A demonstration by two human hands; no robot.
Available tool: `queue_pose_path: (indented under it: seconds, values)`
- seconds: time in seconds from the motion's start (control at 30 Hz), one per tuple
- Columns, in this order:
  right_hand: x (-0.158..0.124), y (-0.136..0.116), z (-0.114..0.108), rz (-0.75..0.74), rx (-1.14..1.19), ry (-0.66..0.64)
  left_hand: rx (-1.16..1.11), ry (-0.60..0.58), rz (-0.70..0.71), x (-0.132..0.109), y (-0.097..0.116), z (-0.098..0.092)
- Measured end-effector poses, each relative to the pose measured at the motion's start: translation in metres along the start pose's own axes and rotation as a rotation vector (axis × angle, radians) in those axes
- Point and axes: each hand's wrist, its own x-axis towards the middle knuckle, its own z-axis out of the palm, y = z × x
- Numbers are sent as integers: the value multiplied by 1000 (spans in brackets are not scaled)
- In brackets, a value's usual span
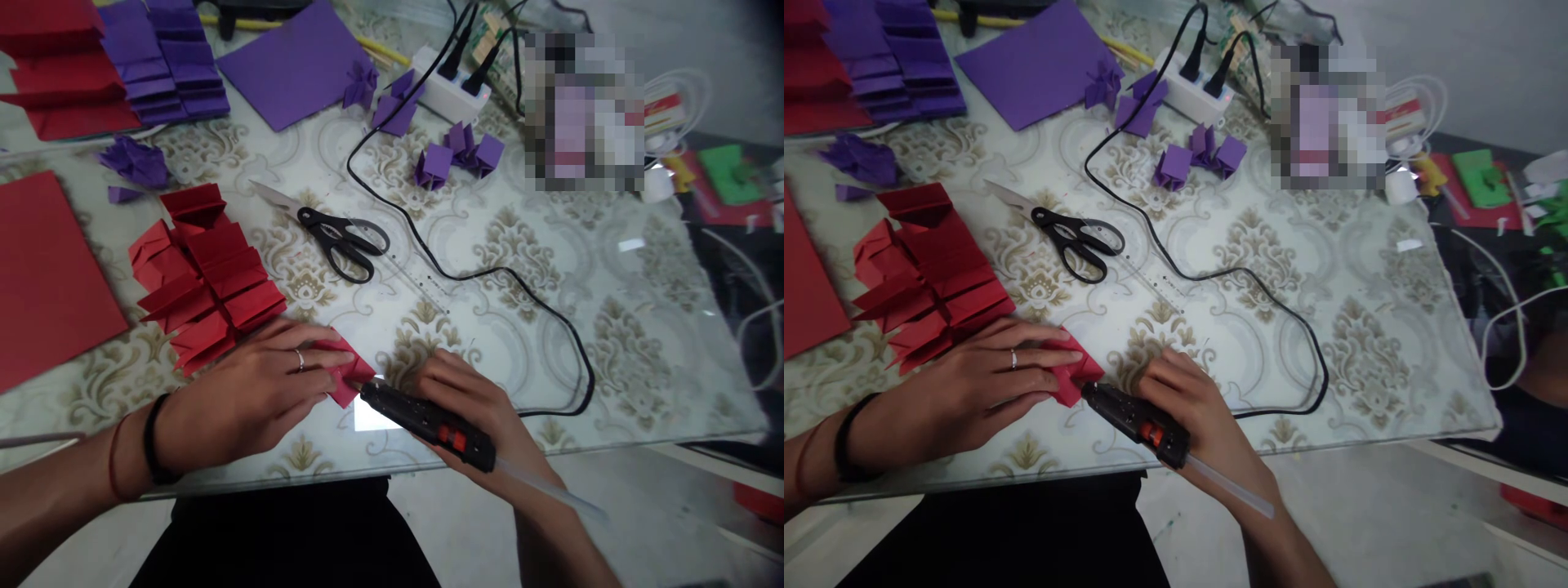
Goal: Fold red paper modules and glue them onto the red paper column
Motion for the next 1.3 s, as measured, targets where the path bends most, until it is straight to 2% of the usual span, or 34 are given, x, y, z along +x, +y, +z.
queue_pose_path:
  seconds: [0.17, 0.67, 1.3]
  values:
    - [1, 0, 0, -43, 27, 14, -39, 2, -45, 0, 1, 0]
    - [1, 2, -2, -91, -15, -28, -10, 11, -25, -1, -1, 3]
    - [-1, 2, -5, -69, -10, -102, -2, -15, -51, -4, -1, 4]
